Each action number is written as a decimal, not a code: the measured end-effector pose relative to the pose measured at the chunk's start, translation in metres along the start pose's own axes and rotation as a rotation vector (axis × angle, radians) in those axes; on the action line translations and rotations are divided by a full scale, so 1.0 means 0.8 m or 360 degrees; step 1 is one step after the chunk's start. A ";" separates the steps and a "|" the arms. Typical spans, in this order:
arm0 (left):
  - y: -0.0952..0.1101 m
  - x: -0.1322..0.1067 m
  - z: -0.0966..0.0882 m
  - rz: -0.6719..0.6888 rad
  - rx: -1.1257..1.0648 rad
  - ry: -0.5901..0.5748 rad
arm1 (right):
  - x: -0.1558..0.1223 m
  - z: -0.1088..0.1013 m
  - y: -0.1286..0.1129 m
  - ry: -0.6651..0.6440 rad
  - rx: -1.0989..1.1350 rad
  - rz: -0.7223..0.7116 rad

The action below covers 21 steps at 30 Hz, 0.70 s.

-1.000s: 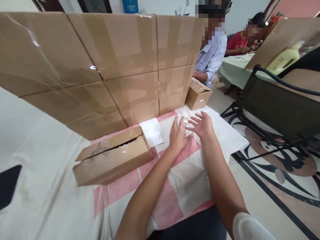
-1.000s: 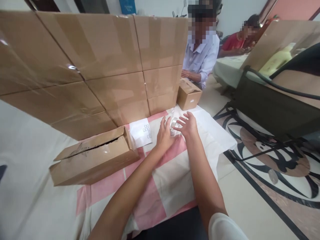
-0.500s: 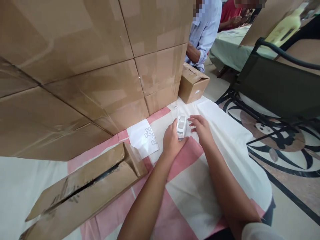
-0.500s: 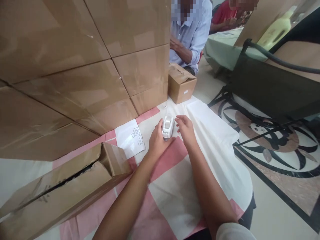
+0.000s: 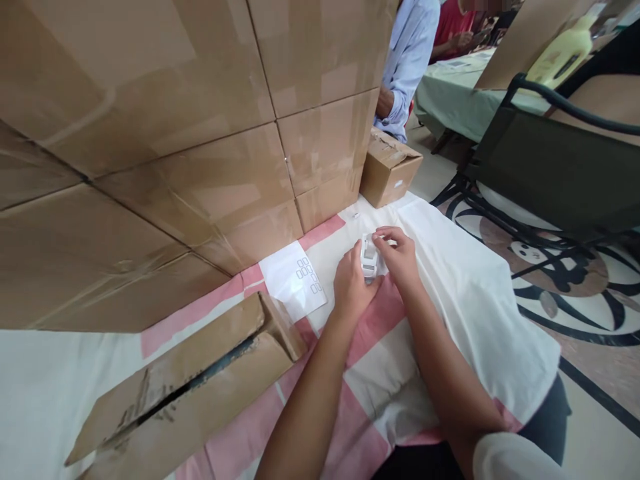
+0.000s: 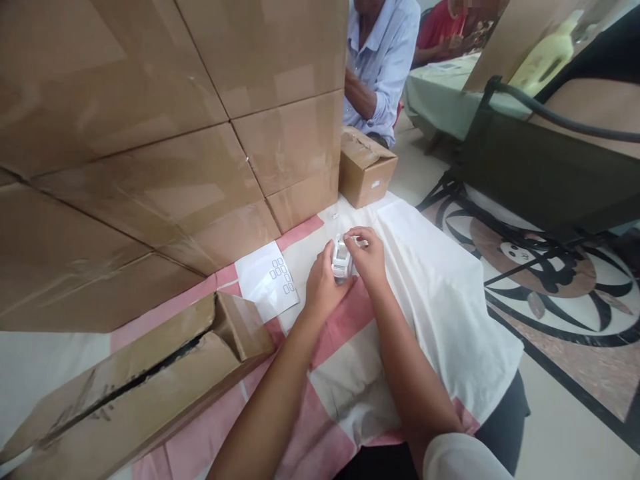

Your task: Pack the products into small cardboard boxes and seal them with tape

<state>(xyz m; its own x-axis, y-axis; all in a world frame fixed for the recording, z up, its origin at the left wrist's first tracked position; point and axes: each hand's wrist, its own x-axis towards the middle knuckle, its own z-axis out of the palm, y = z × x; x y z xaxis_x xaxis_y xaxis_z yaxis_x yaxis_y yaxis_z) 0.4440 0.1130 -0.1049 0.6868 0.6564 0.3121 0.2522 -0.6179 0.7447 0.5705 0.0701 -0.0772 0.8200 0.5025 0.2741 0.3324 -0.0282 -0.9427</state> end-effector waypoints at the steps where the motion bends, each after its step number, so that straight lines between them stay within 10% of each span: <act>1: 0.000 0.000 -0.001 -0.0002 0.0000 0.0000 | 0.000 0.000 0.001 -0.0003 0.0002 0.0006; 6: 0.001 0.001 -0.003 0.0063 0.0007 0.0006 | 0.005 -0.003 -0.005 -0.0076 -0.0030 0.0058; 15: -0.007 0.001 0.003 0.0103 -0.0002 0.0039 | 0.053 -0.033 -0.052 -0.1060 -0.0811 -0.0101; 21: -0.004 0.001 0.001 0.0100 0.0007 0.0023 | 0.047 -0.026 -0.043 -0.0857 -0.0815 -0.0169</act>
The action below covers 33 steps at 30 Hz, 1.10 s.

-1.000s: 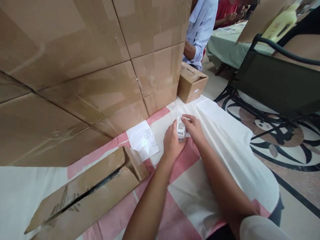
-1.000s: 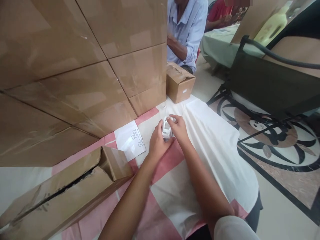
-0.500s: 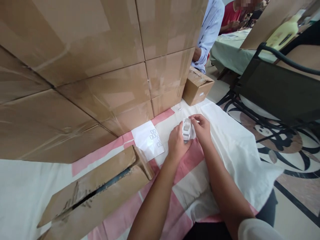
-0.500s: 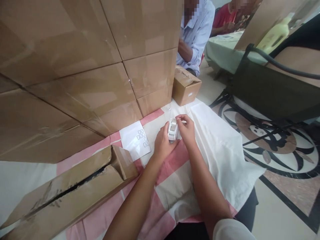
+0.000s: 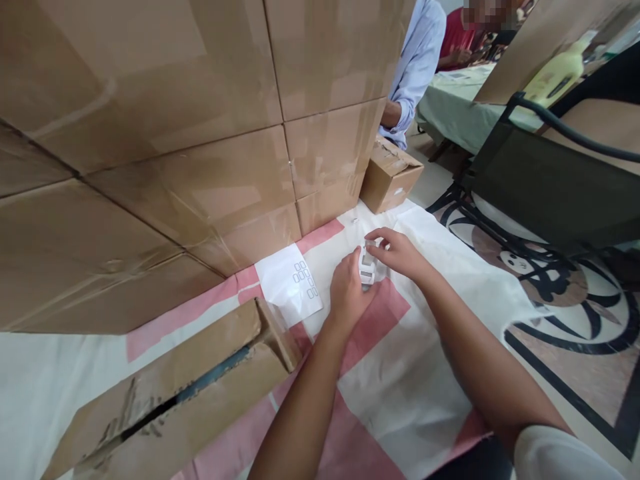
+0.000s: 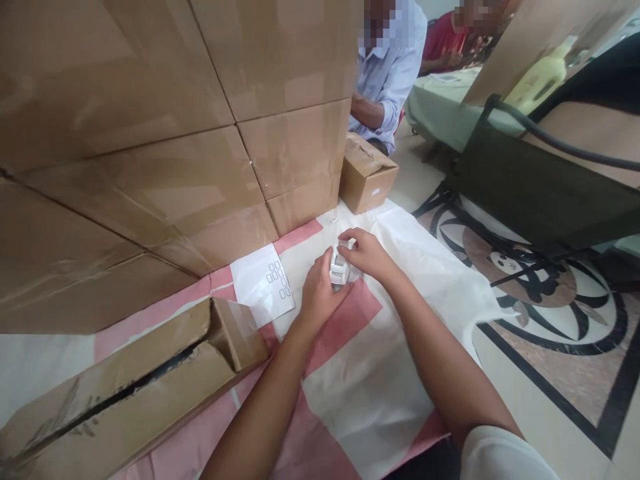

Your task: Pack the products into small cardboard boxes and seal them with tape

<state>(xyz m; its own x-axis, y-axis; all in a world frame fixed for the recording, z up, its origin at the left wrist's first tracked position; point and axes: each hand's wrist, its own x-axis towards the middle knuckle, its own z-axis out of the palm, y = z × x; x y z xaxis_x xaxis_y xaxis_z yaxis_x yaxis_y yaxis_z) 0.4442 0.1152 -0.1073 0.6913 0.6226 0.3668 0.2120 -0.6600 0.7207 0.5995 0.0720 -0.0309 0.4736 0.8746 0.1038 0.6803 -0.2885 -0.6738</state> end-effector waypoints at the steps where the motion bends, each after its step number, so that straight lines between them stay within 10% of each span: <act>1: 0.000 0.000 0.000 -0.0009 0.0007 -0.0002 | 0.000 0.004 0.000 0.0045 -0.0014 -0.0026; 15: 0.002 0.001 -0.002 -0.0023 0.0018 -0.0055 | -0.012 0.002 0.003 0.0215 0.0302 -0.0212; 33: 0.001 0.002 0.001 -0.0002 0.0096 0.0008 | -0.046 0.016 -0.014 0.0364 -0.0322 -0.0995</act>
<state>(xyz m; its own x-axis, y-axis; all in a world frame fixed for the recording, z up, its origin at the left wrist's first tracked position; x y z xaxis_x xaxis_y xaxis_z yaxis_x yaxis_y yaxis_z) 0.4464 0.1154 -0.1068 0.6875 0.6254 0.3691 0.2543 -0.6834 0.6843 0.5671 0.0478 -0.0370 0.0497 0.8025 0.5946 0.9442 0.1563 -0.2899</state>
